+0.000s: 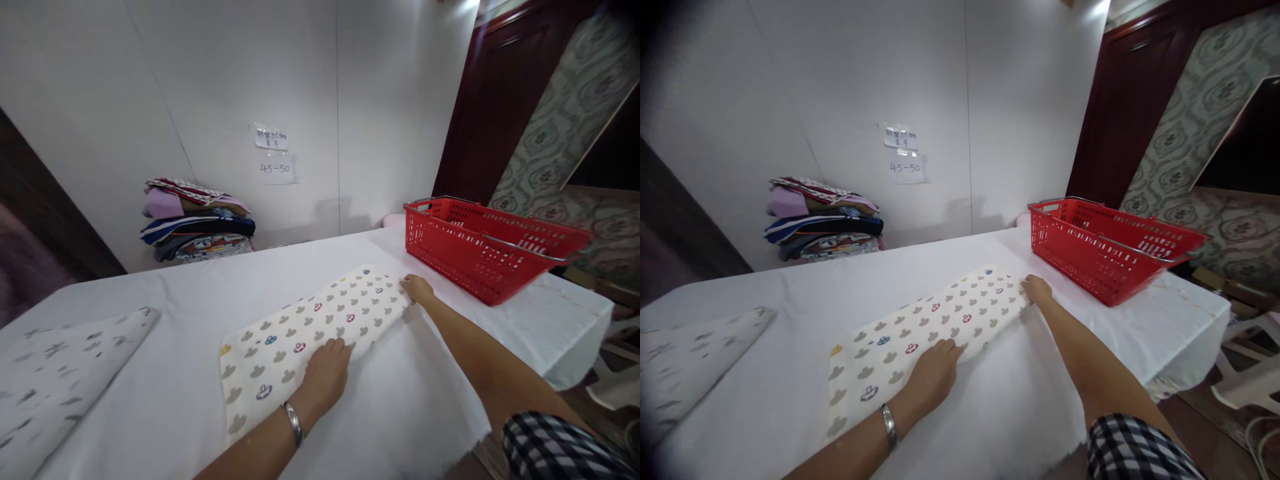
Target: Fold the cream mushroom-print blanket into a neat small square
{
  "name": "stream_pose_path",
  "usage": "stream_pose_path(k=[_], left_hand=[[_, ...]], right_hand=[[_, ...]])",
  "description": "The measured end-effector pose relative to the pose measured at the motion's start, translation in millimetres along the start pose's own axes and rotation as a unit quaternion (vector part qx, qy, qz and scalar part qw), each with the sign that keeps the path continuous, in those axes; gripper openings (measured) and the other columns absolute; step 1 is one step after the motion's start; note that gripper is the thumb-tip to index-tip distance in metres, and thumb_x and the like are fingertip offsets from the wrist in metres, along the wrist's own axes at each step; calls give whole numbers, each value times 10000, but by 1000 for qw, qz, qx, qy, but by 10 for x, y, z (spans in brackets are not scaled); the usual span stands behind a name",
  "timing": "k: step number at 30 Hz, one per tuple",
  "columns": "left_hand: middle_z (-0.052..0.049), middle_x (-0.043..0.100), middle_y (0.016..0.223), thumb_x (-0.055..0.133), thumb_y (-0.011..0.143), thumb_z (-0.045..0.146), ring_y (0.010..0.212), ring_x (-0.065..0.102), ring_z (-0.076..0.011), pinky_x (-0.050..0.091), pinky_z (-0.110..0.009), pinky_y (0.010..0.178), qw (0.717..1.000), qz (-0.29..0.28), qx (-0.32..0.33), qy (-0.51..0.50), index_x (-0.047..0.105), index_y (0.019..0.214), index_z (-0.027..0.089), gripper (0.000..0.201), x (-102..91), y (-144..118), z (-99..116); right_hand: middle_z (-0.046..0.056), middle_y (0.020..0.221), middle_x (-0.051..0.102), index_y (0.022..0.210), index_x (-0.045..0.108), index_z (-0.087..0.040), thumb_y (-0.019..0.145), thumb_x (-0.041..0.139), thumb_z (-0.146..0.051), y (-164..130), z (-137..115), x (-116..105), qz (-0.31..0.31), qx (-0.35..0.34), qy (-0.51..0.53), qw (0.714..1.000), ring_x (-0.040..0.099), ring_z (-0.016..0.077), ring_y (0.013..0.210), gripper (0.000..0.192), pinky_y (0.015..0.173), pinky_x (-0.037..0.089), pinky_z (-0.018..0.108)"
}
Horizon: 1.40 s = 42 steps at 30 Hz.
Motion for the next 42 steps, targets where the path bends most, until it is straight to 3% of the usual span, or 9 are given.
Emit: stream_pose_path(k=[6,9,12,14,17,24,30,36,42], left_hand=[[-58,579,993,461,816,238,902,523,-204,443,-343,761,994,11,-5,-107,580,955,197,187,-134,-68,-72],[-67,583,1087,438,854,413,981,527,-211,426,-366,857,989,54,-46,-130,591,992,208,291,-269,-46,-403],[-103,510,1278,433,850,449,1183,438,-266,327,-441,995,987,95,-113,-65,561,1132,196,400,-317,-10,-846],[-121,441,1362,427,844,465,1275,349,-293,251,-485,1042,984,94,-151,-16,512,1222,185,477,-274,11,-1104],[-125,372,1418,383,843,527,1332,262,-299,162,-515,1070,981,83,-174,28,464,1285,185,565,-163,25,-1366],[-94,372,1424,308,850,574,1333,274,-277,141,-502,1081,972,56,-229,8,401,1344,205,624,-13,-26,-1617],[-98,422,1390,338,862,541,1288,343,-262,172,-489,1065,973,71,-219,-26,410,1332,204,583,-51,-24,-1591],[-38,574,1228,324,897,410,1146,475,-204,336,-394,968,971,76,-214,-78,543,1182,248,394,-183,29,-1669],[-57,624,1113,334,894,322,1062,515,-212,376,-359,934,965,110,-231,-65,637,1025,199,353,-171,73,-1802]], right_hand=[[113,1075,646,1110,602,-172,877,402,-368,-96,31,-13,0,-23,-17,1000,608,239,975,364,742,457,302],[109,1234,560,1220,531,-186,885,407,-336,-136,-151,-57,37,-87,-23,995,503,234,1148,387,919,394,326],[94,1326,486,1253,507,-185,893,395,-330,-206,-547,-20,71,-236,-6,969,416,206,1233,404,1031,305,325],[97,1367,442,1279,482,-178,897,380,-332,-232,-844,72,60,-325,0,944,372,200,1271,425,1054,284,340],[85,1437,344,1320,431,-204,893,390,-377,-157,-1151,240,20,-371,-13,928,254,215,1341,462,1068,254,393],[70,1491,223,1379,320,-230,898,291,-509,188,-942,456,-56,-218,-59,973,160,231,1368,556,1063,164,511],[44,1496,211,1394,300,-240,898,248,-537,215,-879,498,-47,-219,-58,973,156,221,1370,581,1071,161,491],[36,1487,240,1382,326,-263,898,256,-543,233,-844,542,-30,-223,-47,973,188,232,1361,563,1064,197,486],[39,1355,469,1247,500,-260,927,291,-401,333,-859,425,-11,-233,3,972,391,216,1257,408,1018,309,390]])
Point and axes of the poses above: each hand's wrist, its own y-axis towards the middle knuckle, its own x-axis out of the palm, z = x × y, the point moved 4 cm from there along y, towards the middle knuckle
